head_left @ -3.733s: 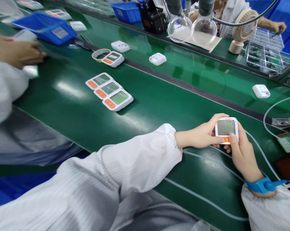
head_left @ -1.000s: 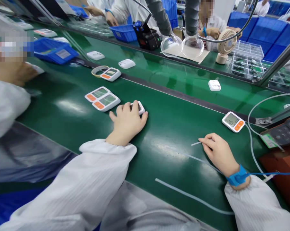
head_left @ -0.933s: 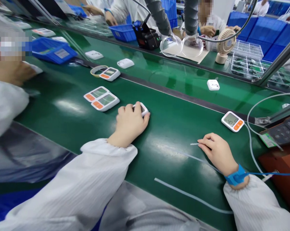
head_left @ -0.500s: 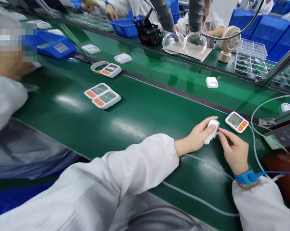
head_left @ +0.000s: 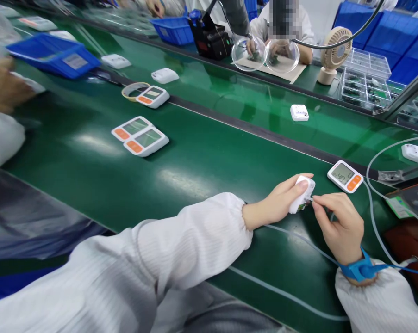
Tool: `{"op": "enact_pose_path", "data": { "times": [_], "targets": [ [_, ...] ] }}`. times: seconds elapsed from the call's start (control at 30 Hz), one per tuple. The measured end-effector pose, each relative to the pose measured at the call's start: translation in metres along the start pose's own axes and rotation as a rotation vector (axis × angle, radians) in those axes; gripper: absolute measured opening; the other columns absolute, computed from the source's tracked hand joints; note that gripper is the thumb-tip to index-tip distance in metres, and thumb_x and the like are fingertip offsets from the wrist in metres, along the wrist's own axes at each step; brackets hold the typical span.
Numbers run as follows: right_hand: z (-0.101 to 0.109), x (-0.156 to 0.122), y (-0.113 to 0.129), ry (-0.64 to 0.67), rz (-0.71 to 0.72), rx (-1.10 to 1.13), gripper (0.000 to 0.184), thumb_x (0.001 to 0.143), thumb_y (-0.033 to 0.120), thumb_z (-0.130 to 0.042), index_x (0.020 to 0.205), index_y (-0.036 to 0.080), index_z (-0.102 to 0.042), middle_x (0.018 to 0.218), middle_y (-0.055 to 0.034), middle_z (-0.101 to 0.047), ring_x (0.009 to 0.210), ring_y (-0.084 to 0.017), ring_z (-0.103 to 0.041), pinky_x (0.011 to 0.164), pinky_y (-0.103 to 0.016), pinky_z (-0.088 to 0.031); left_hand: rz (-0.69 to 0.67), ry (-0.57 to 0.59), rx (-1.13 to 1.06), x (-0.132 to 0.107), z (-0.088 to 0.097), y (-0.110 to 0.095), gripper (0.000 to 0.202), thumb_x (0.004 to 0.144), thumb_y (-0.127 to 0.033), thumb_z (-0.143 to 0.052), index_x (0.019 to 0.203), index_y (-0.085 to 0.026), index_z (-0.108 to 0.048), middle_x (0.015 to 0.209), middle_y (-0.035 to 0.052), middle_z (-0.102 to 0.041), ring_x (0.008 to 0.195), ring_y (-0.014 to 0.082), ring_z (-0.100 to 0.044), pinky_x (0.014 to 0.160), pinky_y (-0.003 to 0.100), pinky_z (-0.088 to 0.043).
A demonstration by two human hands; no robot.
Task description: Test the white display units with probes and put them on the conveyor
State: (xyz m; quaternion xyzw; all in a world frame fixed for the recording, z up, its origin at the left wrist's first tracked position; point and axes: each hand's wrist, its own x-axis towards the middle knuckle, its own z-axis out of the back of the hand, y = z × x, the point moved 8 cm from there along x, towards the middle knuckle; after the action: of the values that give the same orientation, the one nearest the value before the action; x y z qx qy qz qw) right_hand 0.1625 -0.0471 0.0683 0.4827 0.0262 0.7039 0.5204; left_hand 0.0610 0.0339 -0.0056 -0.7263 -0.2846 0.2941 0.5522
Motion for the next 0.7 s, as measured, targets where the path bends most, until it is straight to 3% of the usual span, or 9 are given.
{"op": "enact_pose_path", "data": {
  "times": [0.47,0.7],
  "targets": [
    [-0.002,-0.003,-0.002,0.011,-0.059,-0.124,0.011,0.101,0.025,-0.06,0.091,0.022,-0.065,0.082,-0.002,-0.068,0.076,-0.02,-0.062,0.068,-0.033,-0.05,-0.022,0.018,0.07,-0.003,-0.004,-0.008,0.065,0.094,-0.063,-0.05,0.14,-0.017,-0.051,0.103,0.0072,-0.062,0.082,0.0156,-0.055,0.071,0.028,-0.045],
    [-0.006,-0.003,-0.002,0.063,-0.059,-0.06,0.011,0.101,0.023,-0.06,0.091,0.021,-0.064,0.082,-0.0018,-0.066,0.076,-0.019,-0.06,0.067,-0.032,-0.049,-0.052,0.033,0.13,-0.004,-0.005,-0.01,0.062,0.096,-0.06,-0.047,0.141,-0.017,-0.05,0.107,0.0074,-0.062,0.086,0.0164,-0.055,0.077,0.03,-0.045]
  ]
}}
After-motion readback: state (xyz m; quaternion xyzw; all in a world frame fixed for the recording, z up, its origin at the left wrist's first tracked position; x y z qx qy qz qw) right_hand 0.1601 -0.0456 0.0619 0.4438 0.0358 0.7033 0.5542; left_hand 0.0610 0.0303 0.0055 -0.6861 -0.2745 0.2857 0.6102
